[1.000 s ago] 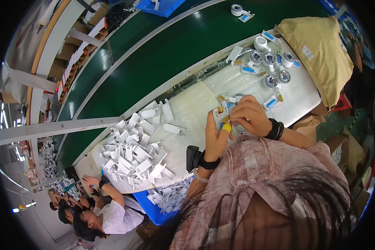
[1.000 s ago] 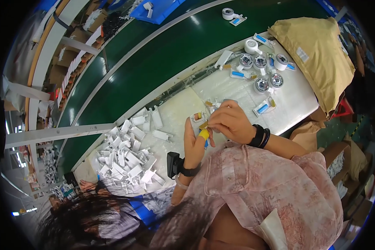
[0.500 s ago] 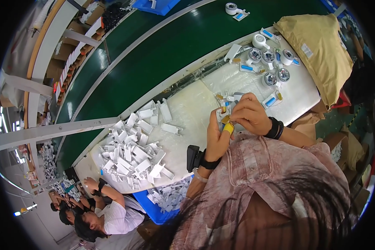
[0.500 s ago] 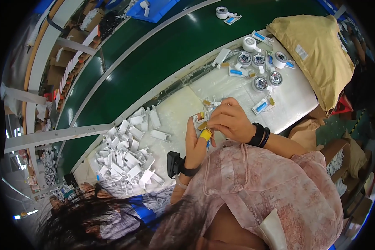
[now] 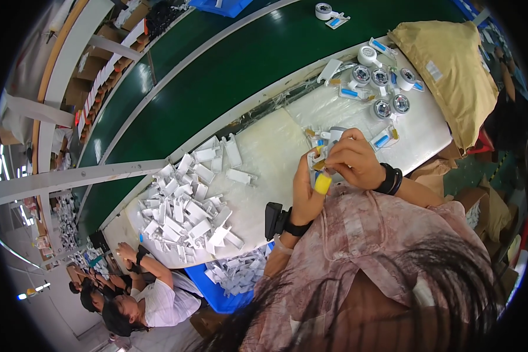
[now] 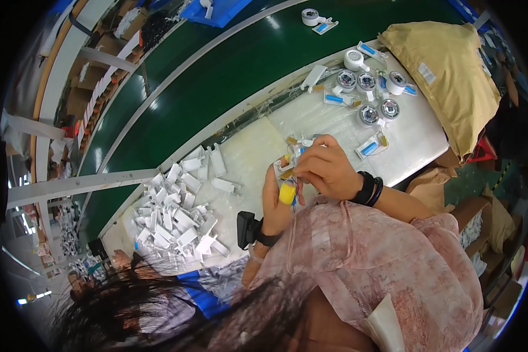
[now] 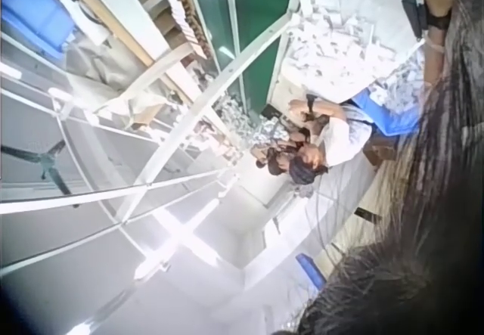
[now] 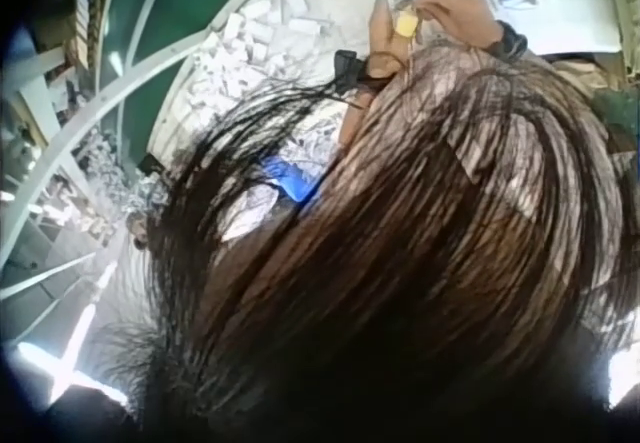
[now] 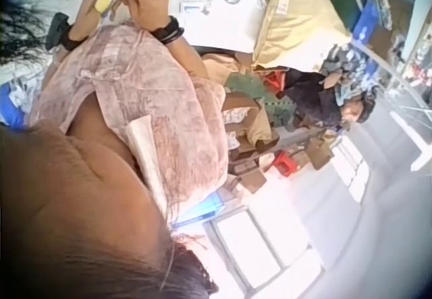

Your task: The person picks up a battery and a plastic housing, inserts the battery into the housing, and presses them together by hand. They then attach a small white component to the assembly and place the unit onto the green conveyor belt, repeating the process.

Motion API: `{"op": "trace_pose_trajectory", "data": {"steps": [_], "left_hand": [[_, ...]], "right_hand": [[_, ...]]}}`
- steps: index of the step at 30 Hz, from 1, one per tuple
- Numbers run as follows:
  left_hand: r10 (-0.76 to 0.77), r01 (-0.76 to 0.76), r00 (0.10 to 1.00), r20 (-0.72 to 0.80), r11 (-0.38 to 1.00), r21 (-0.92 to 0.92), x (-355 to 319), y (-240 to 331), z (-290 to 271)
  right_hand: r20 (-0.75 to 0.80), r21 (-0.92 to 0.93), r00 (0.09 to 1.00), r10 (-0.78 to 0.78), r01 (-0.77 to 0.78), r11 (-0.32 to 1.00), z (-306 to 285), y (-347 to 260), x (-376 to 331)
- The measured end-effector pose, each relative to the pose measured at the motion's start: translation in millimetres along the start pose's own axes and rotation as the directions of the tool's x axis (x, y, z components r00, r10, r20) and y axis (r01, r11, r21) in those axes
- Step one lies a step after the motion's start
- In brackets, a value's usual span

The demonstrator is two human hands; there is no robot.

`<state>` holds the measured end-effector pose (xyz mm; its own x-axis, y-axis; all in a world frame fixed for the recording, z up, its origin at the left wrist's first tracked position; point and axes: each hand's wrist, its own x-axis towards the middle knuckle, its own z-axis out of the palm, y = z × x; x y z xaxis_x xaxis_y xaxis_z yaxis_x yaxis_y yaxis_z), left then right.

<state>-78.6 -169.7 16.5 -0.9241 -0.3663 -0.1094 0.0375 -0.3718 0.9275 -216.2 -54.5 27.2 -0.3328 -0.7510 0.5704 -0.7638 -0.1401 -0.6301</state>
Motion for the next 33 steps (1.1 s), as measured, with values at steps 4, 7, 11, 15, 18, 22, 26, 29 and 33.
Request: {"op": "trace_pose_trajectory", "data": {"steps": [4, 7, 11, 15, 18, 22, 26, 29, 33], "left_hand": [[0.027, -0.024, 0.999, -0.038, 0.996, 0.090, -3, -4, 2], [0.028, -0.024, 0.999, -0.023, 0.990, 0.140, -3, -5, 0], [0.065, -0.061, 0.998, -0.017, 0.981, 0.184, -3, -7, 1], [0.062, -0.054, 0.997, -0.053, 0.988, 0.145, -4, -10, 0], [0.067, -0.065, 0.998, -0.004, 0.976, 0.206, -5, -10, -2], [0.055, -0.047, 0.998, -0.033, 0.979, 0.198, -3, -7, 0], [0.013, -0.008, 1.000, -0.026, 0.986, 0.167, -1, -3, 1], [0.065, -0.056, 0.997, -0.037, 0.977, 0.208, 0, 0, 2], [0.051, -0.046, 0.999, -0.018, 0.975, 0.218, 0, 1, 1]], "right_hand": [[-0.001, -0.007, 1.000, 0.002, -0.002, 1.000, 0, -1, -1], [0.025, -0.008, 0.999, -0.023, 0.023, 1.000, -2, -1, 2], [0.023, -0.005, 1.000, -0.018, 0.019, 1.000, -1, 0, 0], [0.036, 0.015, 0.999, -0.023, 0.022, 1.000, -2, -1, -1], [0.039, 0.025, 0.999, -0.019, 0.018, 1.000, -2, -1, -2], [0.041, 0.014, 0.999, -0.010, 0.010, 1.000, -5, 0, 1], [0.123, 0.028, 0.992, -0.006, 0.002, 1.000, -10, 3, 6], [0.091, -0.023, 0.996, -0.005, 0.007, 1.000, -7, -4, 9], [0.041, -0.136, 0.991, -0.128, 0.132, 0.982, -5, -3, 9]]}}
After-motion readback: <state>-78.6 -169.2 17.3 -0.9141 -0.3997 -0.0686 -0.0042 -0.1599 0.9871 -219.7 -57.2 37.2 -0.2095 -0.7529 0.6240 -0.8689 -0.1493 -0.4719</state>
